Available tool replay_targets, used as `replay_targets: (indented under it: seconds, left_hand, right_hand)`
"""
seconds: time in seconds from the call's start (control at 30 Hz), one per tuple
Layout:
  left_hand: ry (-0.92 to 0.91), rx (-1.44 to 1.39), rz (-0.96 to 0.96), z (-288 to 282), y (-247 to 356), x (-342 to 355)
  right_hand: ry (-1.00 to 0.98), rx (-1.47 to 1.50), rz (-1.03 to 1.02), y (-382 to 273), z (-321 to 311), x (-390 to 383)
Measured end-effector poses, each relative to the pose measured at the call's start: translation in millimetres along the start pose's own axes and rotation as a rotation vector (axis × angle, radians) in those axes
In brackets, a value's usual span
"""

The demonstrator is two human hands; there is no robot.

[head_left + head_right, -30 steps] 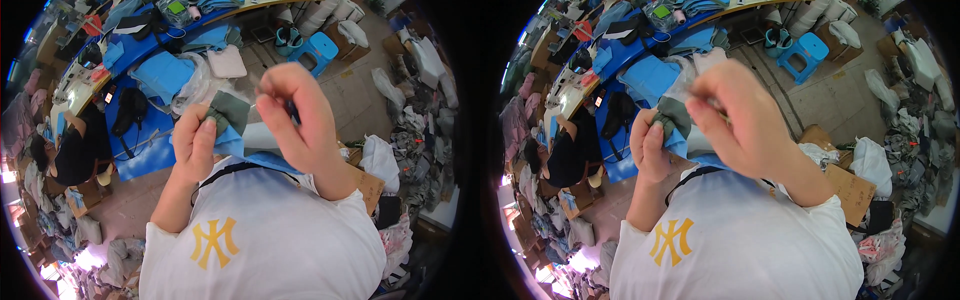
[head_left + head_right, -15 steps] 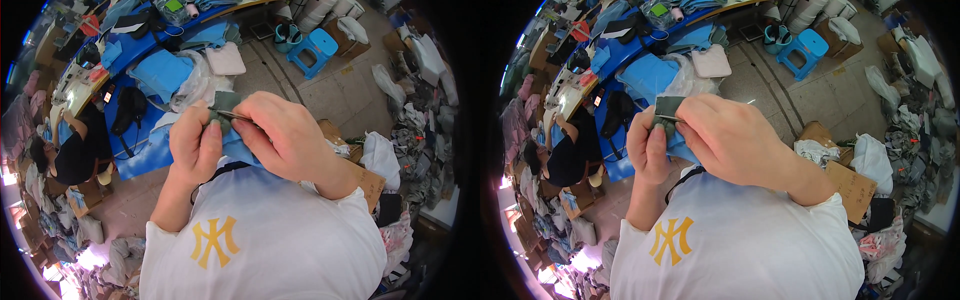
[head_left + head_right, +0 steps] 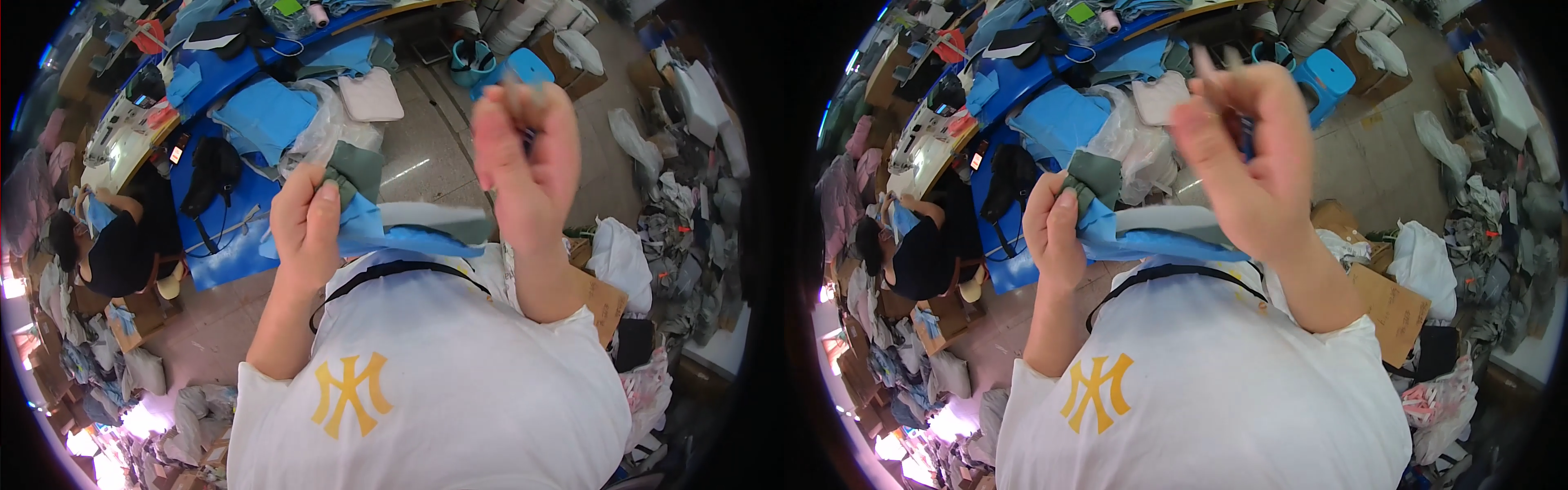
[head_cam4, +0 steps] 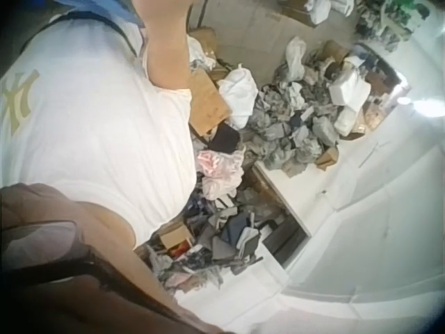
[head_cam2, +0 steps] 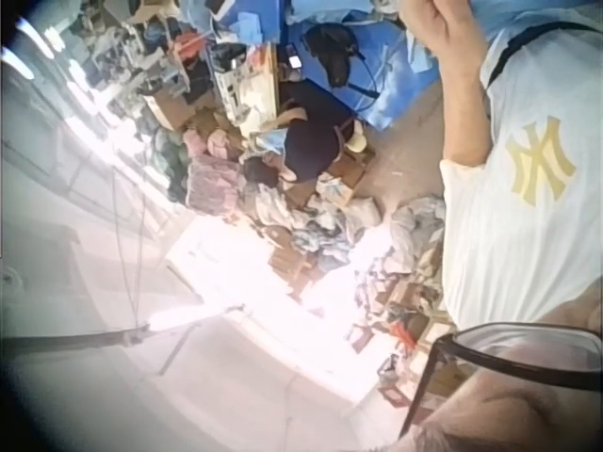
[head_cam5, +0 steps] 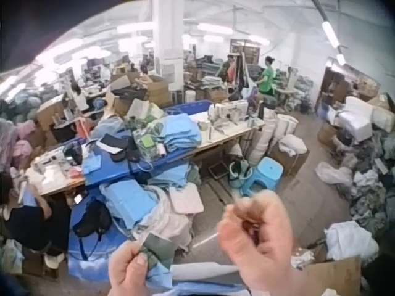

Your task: Trimming excess fabric and inner padding from a sewn blue and green part using thread nippers.

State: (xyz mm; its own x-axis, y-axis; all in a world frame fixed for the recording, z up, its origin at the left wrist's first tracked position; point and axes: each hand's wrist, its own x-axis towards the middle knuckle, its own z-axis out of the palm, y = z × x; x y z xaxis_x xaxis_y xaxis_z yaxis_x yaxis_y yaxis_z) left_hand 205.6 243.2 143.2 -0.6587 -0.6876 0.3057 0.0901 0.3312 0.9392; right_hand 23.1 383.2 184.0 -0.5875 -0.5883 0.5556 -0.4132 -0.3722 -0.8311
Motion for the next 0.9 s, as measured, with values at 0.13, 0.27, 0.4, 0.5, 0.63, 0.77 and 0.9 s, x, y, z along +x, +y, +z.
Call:
replay_targets:
  seconds: [0.13,0.27,0.4,0.5,0.63,0.77,0.9]
  left_hand:
    - [-0.198,-0.038,0.199,5.7,6.7,3.1]
    - [-0.241,-0.092,0.314,8.8,3.5,3.4]
    - [-0.188,0.009,0.490,4.8,0.1,6.9]
    - [-0.221,0.013,0.309,1.6,0.1,3.8]
    - [-0.206,0.168,0.228,3.1,10.8,11.1]
    - [-0.217,0.191,0.119,7.7,12.8,15.5]
    - [-0.333,-0.004,0.161,1.1,-1.7,16.6]
  right_hand:
    - [-0.209,0.065,0.290,-10.1,24.9,6.6]
    - [-0.304,0.061,0.207,-5.4,32.6,3.2]
    - [-0.076,-0.094,0.105,5.7,28.7,11.8]
    - [-0.057,-0.064,0.166,10.7,29.0,11.5]
    - [-0.150,0.041,0.280,1.7,32.7,7.6]
    - [-0.264,0.008,0.115,0.9,38.3,4.3]
    - [-0.118,-0.086,0.171,3.4,30.3,12.0]
